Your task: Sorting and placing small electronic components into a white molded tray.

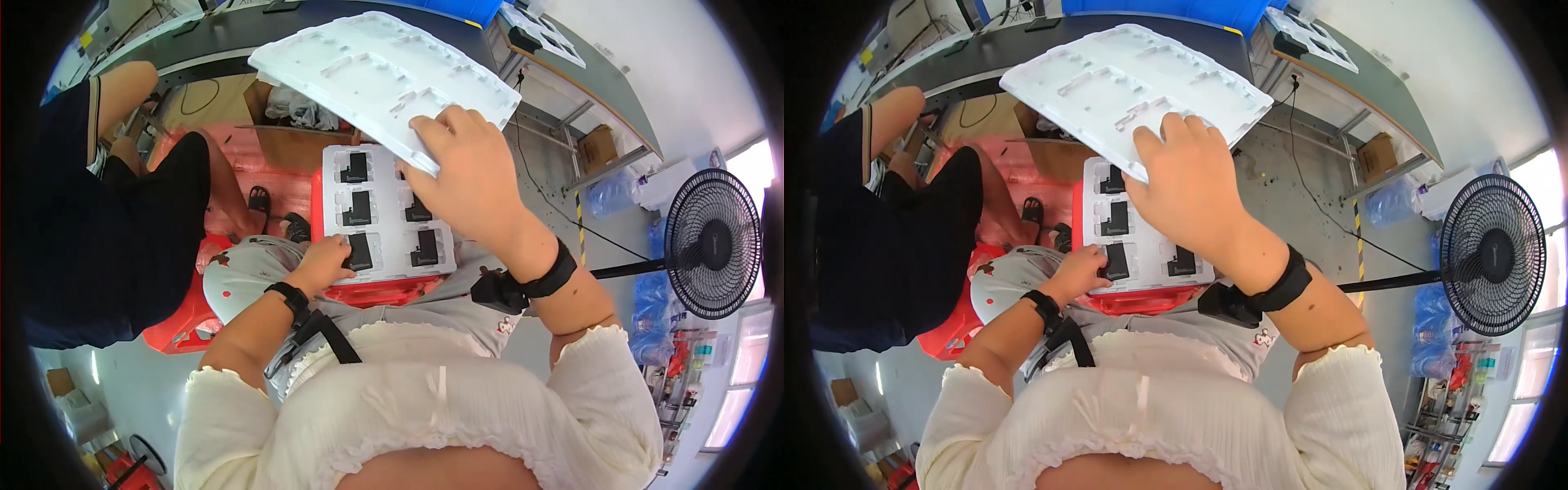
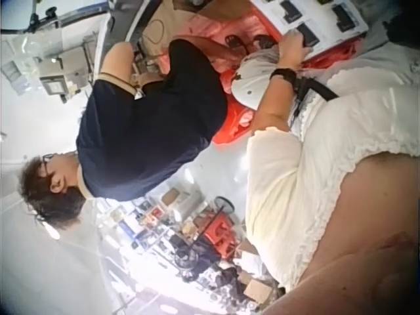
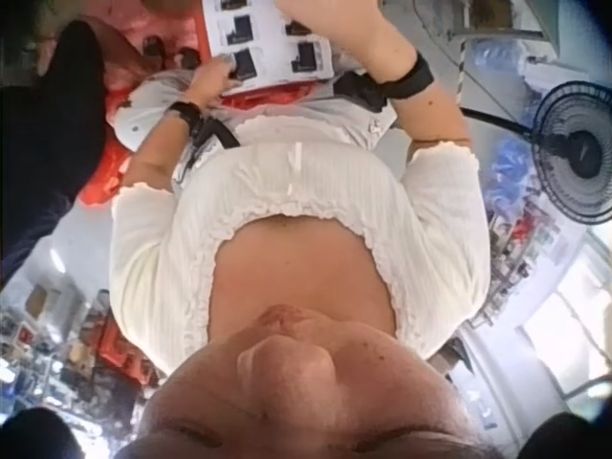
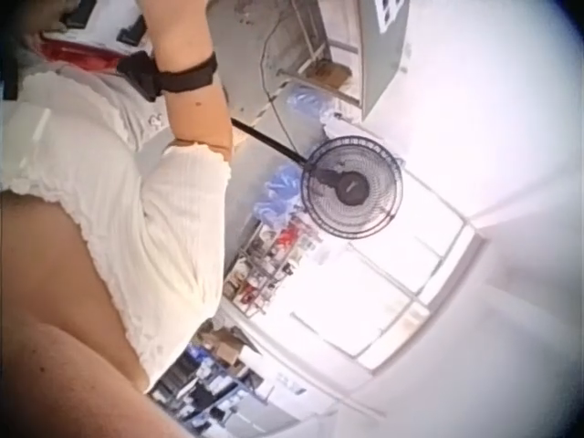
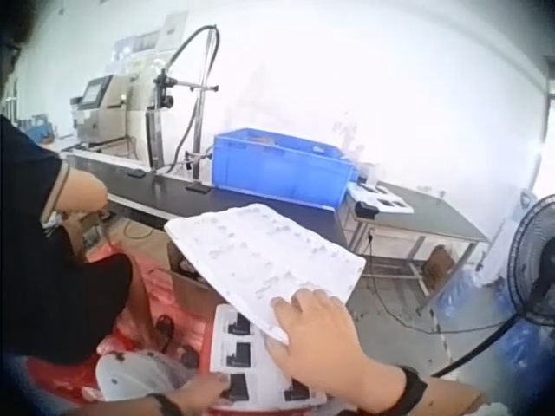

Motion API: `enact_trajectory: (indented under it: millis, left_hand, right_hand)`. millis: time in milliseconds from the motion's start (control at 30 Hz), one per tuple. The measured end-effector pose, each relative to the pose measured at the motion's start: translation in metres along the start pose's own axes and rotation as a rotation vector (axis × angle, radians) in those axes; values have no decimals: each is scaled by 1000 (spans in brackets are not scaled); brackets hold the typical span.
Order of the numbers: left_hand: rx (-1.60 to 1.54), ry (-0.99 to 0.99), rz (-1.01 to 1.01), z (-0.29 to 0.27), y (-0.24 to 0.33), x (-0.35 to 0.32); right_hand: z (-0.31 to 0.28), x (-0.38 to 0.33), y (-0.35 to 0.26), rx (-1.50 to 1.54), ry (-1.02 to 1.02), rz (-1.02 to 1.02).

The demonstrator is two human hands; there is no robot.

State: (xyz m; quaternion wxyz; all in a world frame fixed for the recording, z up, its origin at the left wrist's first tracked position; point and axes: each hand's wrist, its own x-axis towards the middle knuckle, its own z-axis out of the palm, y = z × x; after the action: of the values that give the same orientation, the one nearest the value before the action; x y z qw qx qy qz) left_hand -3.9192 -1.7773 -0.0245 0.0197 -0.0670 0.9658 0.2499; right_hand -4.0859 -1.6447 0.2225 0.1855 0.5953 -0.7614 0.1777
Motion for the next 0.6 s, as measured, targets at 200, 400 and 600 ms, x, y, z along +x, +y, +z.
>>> enact_trajectory:
  millis: [200, 400, 600]
  left_hand:
    - [-163, -83, 107, 24, -25, 11]
    - [98, -13, -113, 25, 2, 4]
    - [-141, -19, -19, 28, -14, 9]
  right_hand:
    - [-9, -8, 7, -11, 40, 40]
    - [-10, -28, 16, -16, 75, 111]
    - [-25, -39, 12, -30, 90, 149]
